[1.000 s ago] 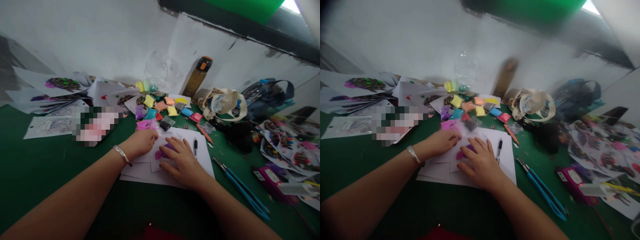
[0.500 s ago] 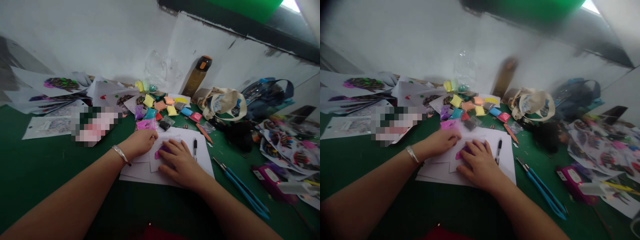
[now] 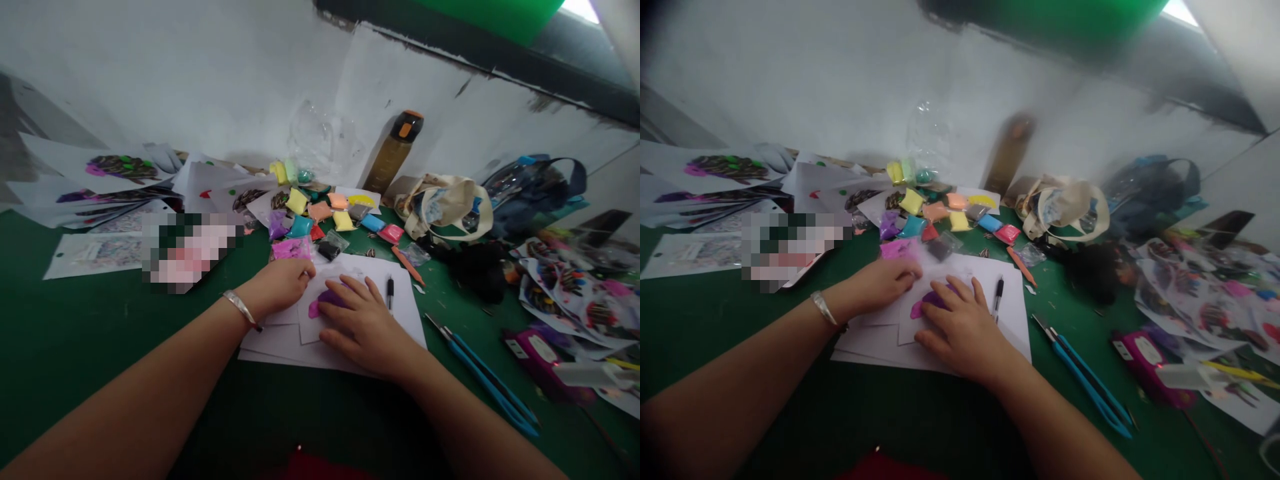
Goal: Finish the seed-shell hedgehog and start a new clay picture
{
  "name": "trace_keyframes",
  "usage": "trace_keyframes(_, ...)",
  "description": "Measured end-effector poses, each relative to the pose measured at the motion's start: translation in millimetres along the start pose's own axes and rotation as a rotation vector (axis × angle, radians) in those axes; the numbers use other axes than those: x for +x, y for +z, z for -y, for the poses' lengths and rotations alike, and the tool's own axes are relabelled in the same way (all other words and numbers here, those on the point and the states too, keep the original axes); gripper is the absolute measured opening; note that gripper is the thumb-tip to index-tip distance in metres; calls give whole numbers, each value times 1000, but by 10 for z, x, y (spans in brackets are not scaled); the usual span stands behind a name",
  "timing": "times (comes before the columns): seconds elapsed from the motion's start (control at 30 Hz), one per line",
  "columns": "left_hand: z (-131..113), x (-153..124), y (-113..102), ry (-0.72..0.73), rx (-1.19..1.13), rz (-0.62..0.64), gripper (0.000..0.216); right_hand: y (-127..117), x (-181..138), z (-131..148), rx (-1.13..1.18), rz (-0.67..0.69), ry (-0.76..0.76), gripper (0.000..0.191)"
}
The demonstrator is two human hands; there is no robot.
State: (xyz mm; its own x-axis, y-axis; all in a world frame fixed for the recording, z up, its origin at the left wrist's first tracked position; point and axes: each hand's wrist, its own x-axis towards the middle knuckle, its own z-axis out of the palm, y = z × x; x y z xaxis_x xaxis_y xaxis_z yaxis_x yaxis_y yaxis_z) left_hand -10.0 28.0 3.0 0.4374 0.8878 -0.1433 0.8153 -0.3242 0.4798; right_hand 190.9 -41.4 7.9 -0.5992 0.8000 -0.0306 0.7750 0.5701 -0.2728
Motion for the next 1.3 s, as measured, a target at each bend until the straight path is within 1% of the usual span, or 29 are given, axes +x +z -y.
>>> trace_keyframes(0.13, 9, 5, 6, 3, -3, 5, 30, -26, -20, -23, 10, -24, 22, 40)
trace_keyframes(0.3, 22, 9, 14, 0, -10, -4, 30, -56, -19, -4, 5, 4, -30, 37)
trace_keyframes(0.43, 16, 7, 5, 15, -10, 7, 30, -62, -17, -35, 11, -9, -8, 38)
trace_keyframes(0.67, 21, 11, 15, 8, -5, -5, 31, -45, -10, -40, 17, 15, -38, 36)
trace_keyframes(0.8, 14, 9, 11, 9, 2, 5, 29, -33, -2, -24, 3, -11, -9, 38)
trace_keyframes(0.97, -3, 4, -1, 11, 10, 6, 30, -34, 12, -8, -8, 1, -38, 35)
trace_keyframes(1.13, -6, 3, -1, 16, 19, 6, 31, -11, 32, -28, -11, -22, 17, 40)
trace_keyframes(1.3, -6, 6, 0, 13, 23, 4, 32, 23, 55, -29, -12, -5, 0, 39)
